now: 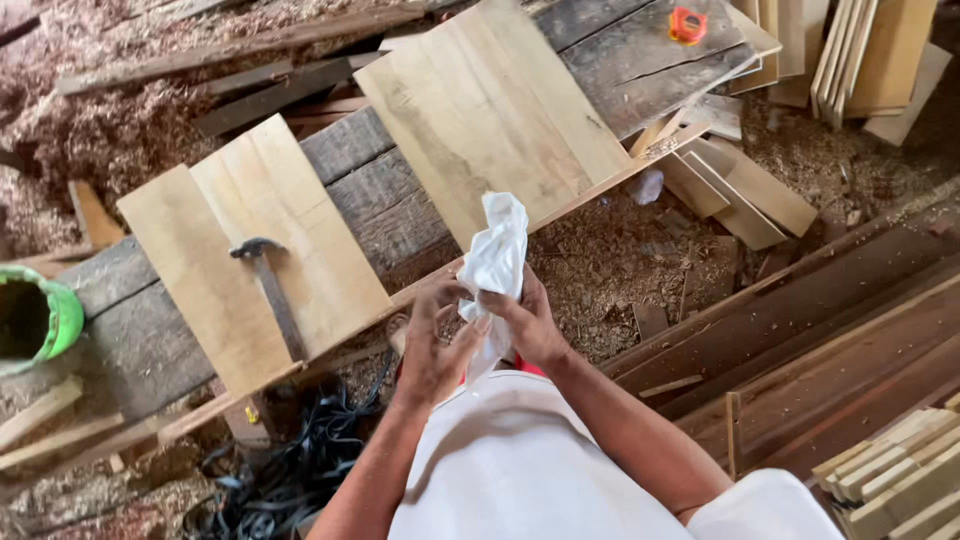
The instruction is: The person applies glue to the edges of wooden boards using a small piece of wood and wipes the surfaces with a cloth.
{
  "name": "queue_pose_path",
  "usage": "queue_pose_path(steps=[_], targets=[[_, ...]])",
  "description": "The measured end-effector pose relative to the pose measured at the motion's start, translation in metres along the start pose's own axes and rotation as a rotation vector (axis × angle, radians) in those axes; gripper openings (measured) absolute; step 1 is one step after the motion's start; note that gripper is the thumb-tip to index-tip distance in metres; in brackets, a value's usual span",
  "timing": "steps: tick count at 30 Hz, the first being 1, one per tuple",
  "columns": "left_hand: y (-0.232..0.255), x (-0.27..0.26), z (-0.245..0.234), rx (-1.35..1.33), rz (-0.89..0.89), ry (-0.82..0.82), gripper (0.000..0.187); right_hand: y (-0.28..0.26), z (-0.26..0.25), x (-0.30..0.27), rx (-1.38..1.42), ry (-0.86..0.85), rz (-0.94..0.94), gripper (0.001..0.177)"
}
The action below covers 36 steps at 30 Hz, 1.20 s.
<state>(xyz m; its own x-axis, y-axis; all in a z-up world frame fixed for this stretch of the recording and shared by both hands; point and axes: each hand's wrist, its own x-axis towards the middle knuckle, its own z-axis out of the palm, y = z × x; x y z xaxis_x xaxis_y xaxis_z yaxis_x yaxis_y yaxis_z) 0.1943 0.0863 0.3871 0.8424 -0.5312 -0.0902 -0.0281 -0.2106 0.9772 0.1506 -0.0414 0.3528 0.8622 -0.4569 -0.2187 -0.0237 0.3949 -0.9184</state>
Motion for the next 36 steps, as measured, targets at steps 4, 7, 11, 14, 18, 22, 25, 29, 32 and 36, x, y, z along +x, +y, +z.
queue_pose_path(steps=[4,7,11,14,18,22,25,29,32,36], targets=[[0.011,0.028,0.027,-0.057,-0.089,-0.402,0.050,0.063,-0.047,0.019,-0.148,-0.274,-0.901,0.066],[-0.032,0.040,0.035,-0.112,-0.040,-0.406,0.032,0.013,-0.033,0.017,-0.284,-0.286,-0.669,0.069],[-0.044,0.051,0.027,-0.041,0.036,-0.380,0.030,-0.046,-0.001,0.004,-0.476,-0.328,-0.294,0.094],[-0.052,0.057,0.021,0.069,0.130,-0.345,0.026,-0.042,0.009,-0.003,-0.377,-0.159,-0.021,0.125],[-0.060,0.062,0.015,0.235,0.258,-0.288,0.022,-0.002,-0.001,0.010,-0.557,0.125,-0.040,0.072],[-0.063,0.070,0.016,0.405,0.386,-0.237,0.021,-0.003,0.004,0.010,-0.503,0.256,-0.163,0.035],[-0.028,0.072,0.009,0.391,0.414,-0.106,0.025,0.016,-0.002,0.024,-0.495,0.234,-0.411,0.018],[-0.010,0.058,-0.022,0.465,0.379,-0.295,0.034,0.016,-0.012,0.024,-0.528,0.189,-0.581,0.010],[0.028,0.055,-0.050,-0.118,0.059,-0.405,0.073,0.007,-0.028,0.025,-0.688,0.156,-0.815,0.011],[0.019,0.052,-0.043,-0.211,0.002,-0.375,0.089,0.022,-0.039,0.014,-0.962,0.051,-0.949,0.024]])
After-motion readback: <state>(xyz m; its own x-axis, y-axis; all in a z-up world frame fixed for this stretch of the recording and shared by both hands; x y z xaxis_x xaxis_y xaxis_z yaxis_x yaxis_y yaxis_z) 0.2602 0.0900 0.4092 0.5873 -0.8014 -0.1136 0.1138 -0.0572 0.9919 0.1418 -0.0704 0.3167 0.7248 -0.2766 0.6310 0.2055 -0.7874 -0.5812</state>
